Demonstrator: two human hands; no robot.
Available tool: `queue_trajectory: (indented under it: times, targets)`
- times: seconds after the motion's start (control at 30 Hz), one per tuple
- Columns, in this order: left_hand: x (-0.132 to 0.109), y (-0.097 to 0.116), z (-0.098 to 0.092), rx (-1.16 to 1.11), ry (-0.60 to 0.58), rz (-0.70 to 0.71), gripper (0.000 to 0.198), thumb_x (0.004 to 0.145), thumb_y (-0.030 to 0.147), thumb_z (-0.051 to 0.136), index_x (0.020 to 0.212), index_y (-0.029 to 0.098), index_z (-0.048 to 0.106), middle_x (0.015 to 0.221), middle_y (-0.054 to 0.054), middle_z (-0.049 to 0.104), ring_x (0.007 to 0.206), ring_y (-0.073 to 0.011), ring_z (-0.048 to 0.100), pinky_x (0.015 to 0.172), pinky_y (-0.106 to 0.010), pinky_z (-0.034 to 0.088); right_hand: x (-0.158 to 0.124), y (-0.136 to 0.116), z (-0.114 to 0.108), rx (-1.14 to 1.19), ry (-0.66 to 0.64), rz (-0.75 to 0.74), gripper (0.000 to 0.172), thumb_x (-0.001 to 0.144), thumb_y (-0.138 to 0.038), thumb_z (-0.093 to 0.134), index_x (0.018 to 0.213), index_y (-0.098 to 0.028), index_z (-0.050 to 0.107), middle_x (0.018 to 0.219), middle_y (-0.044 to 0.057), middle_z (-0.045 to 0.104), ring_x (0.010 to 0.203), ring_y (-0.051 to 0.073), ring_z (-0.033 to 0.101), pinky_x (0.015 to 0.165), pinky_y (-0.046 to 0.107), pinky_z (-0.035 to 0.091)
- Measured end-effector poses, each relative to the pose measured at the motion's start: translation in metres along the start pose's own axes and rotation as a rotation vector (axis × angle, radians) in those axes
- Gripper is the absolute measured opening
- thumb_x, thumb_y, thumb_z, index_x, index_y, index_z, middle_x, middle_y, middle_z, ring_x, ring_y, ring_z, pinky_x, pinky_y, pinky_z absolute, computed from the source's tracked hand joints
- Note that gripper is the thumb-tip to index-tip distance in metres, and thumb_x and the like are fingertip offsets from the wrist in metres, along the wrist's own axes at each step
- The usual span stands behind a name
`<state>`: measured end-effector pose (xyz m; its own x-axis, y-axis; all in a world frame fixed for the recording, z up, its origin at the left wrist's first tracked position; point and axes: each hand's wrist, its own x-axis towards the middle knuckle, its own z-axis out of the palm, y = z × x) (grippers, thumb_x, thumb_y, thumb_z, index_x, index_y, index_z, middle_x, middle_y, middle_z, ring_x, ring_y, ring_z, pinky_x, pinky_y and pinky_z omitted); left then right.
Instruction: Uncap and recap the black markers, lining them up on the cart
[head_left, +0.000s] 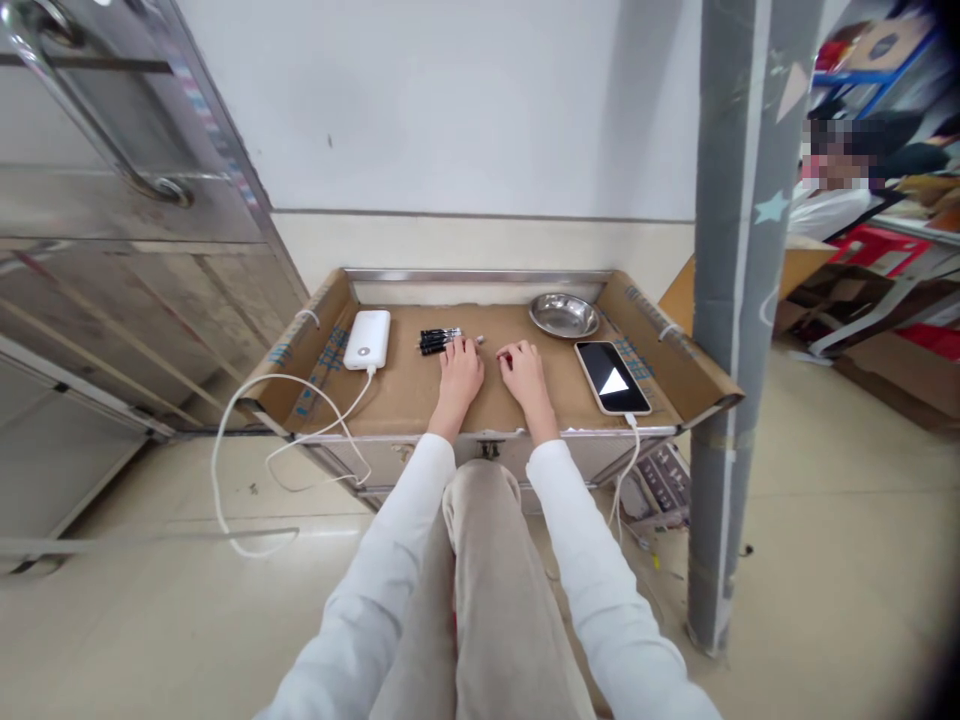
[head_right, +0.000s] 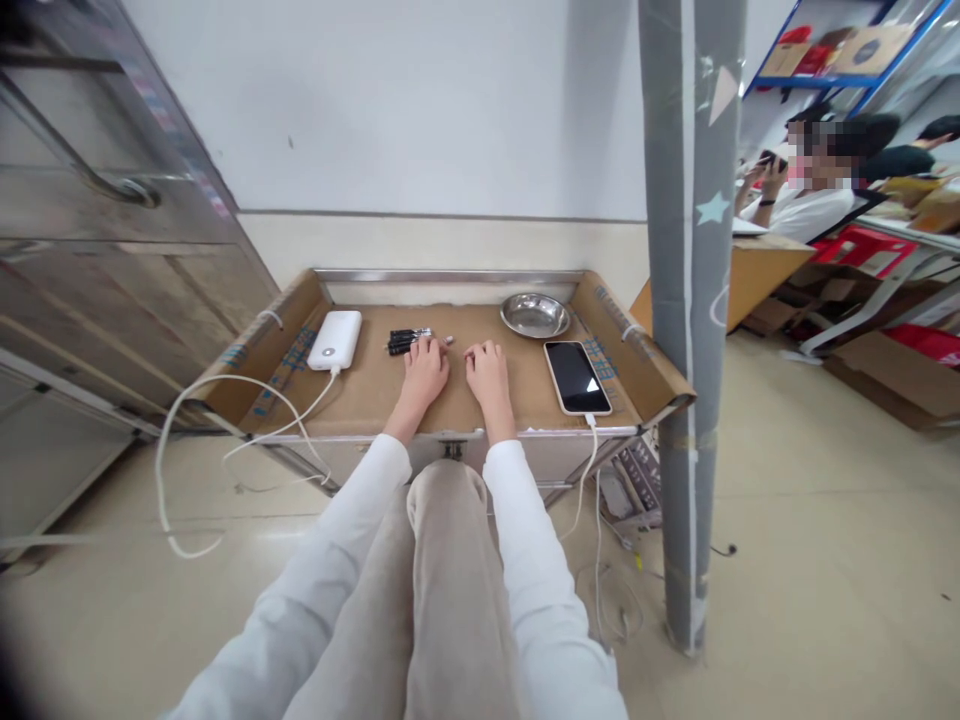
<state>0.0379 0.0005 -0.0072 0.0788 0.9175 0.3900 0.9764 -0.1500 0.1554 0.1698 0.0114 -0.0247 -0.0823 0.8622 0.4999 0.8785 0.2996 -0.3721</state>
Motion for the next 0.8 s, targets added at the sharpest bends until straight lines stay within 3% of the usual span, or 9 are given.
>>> queue_trajectory:
  times: [0.8]
  targets:
    - [-0.0066, -0.0078, -0.0024, 0.014, 0.085, -0.116, 0.030, 0.093, 0.016, 0.030, 0.110, 0.012, 0.054, 0.111, -0.016, 0.057, 0.104, -0.0273, 0.052, 0.091, -0.041, 0.041, -0.0012, 0.0003, 0.0048, 0.103, -0.003, -0.064, 0.026, 0.092, -0.013, 0.037, 0.093, -0.017, 0.062, 0.095, 0.010, 0.059, 0.091, 0.022, 0.051, 0.085, 0.033, 0.040]
